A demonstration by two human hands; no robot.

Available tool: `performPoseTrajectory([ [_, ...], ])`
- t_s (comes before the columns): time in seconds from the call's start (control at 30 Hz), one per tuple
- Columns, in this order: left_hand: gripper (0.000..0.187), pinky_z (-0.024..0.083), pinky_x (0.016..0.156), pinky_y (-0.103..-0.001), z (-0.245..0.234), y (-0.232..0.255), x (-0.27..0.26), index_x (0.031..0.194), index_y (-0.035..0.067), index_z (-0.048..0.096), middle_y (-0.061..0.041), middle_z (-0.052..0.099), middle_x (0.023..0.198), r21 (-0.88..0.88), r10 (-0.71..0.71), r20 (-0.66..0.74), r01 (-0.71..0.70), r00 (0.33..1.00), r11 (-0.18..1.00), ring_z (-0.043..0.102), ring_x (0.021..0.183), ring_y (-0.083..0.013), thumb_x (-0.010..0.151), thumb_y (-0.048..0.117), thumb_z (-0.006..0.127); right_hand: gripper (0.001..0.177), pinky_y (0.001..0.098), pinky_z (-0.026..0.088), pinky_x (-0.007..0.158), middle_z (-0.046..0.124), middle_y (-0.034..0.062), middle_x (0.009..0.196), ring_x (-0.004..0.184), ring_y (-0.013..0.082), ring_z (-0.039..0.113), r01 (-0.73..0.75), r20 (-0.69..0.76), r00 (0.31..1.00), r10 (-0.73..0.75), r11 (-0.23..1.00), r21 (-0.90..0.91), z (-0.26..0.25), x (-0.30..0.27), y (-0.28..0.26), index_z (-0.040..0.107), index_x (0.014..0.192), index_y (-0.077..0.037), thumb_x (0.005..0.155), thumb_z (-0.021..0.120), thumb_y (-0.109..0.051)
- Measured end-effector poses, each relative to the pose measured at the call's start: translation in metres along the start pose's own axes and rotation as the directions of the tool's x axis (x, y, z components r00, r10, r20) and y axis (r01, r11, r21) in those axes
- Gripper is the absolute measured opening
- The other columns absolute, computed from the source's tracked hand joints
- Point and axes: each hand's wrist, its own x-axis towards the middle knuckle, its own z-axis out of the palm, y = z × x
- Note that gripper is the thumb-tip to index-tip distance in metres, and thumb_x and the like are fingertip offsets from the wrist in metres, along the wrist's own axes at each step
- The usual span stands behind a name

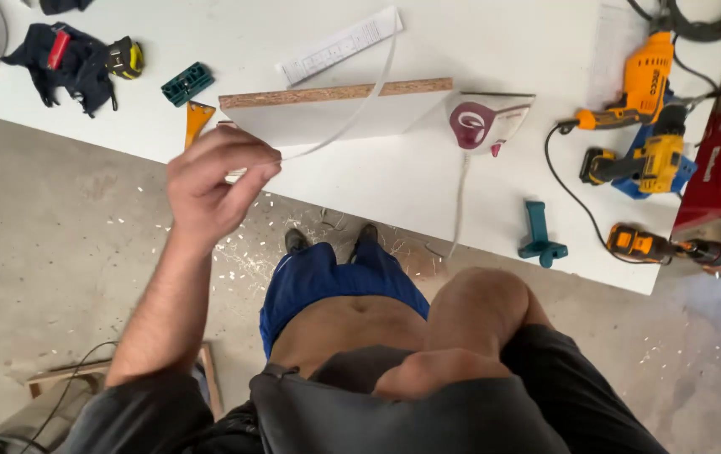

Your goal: Apply heat-activated edge banding to a wooden board and trim the excess

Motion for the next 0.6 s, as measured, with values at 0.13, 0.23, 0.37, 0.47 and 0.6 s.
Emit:
performPoseTrajectory([
  [0.13, 0.006, 0.047, 0.081, -0.038, 0.003, 0.002, 0.003, 0.099, -0.005, 0.071, -0.017, 0.072, 0.094, -0.012, 0.054, -0.006, -0.054, 0.999, 0.998, 0.067, 0.079, -0.0286, 0.097, 0.001, 0.073, 0.046, 0.0493, 0.050, 0.107, 0.067, 0.0323, 0.123, 0.116, 0.0407, 0.067, -0.118, -0.188, 0.979, 0.077, 0.969, -0.217, -0.001, 0.004, 0.004, 0.052, 0.133, 0.017, 0.107, 0.052, -0.020],
  [0.23, 0.006, 0.049, 0.081, -0.038, 0.004, 0.005, 0.000, 0.099, -0.004, 0.070, -0.016, 0.072, 0.094, 0.002, 0.021, -0.035, -0.021, 0.999, 1.000, 0.069, 0.082, -0.0276, 0.097, 0.001, 0.073, 0.056, 0.0681, 0.038, 0.114, 0.043, 0.0382, 0.145, 0.132, 0.0527, 0.050, 0.235, 0.106, 0.962, -0.250, 0.962, 0.135, -0.016, 0.000, 0.037, 0.027, 0.153, 0.011, 0.120, 0.046, -0.031],
  [0.37, 0.009, 0.052, 0.082, -0.034, 0.008, -0.008, -0.008, 0.098, 0.001, 0.073, -0.012, 0.075, 0.093, 0.057, 0.014, -0.062, -0.011, 0.998, 0.998, 0.069, 0.082, -0.0232, 0.096, 0.009, 0.074, 0.072, 0.0623, 0.021, 0.127, 0.019, 0.0305, 0.162, 0.151, 0.0469, 0.026, 0.159, 0.502, 0.843, -0.193, 0.981, 0.110, -0.114, -0.030, 0.084, 0.012, 0.161, 0.000, 0.113, 0.043, -0.045],
  [0.47, 0.008, 0.050, 0.084, -0.031, 0.004, -0.009, -0.001, 0.100, 0.006, 0.074, -0.007, 0.076, 0.095, 0.086, 0.006, -0.053, -0.002, 0.999, 0.996, 0.071, 0.084, -0.0196, 0.095, 0.013, 0.075, 0.089, 0.0552, 0.019, 0.130, 0.005, 0.0252, 0.167, 0.157, 0.0385, 0.014, 0.225, 0.752, 0.637, -0.171, 0.974, 0.031, -0.184, -0.042, 0.116, 0.008, 0.163, -0.003, 0.105, 0.044, -0.062],
  [0.6, 0.004, 0.058, 0.071, -0.039, 0.008, -0.010, 0.006, 0.095, 0.004, 0.080, -0.013, 0.075, 0.084, -0.140, -0.026, -0.131, 0.007, 0.991, 0.990, 0.071, 0.073, -0.0278, 0.091, 0.004, 0.078, 0.080, 0.0471, 0.031, 0.121, 0.022, 0.0168, 0.155, 0.145, 0.0286, 0.029, 0.265, 0.700, 0.714, -0.015, 0.931, -0.250, -0.223, -0.062, 0.122, 0.028, 0.154, -0.012, 0.098, 0.050, -0.064],
])
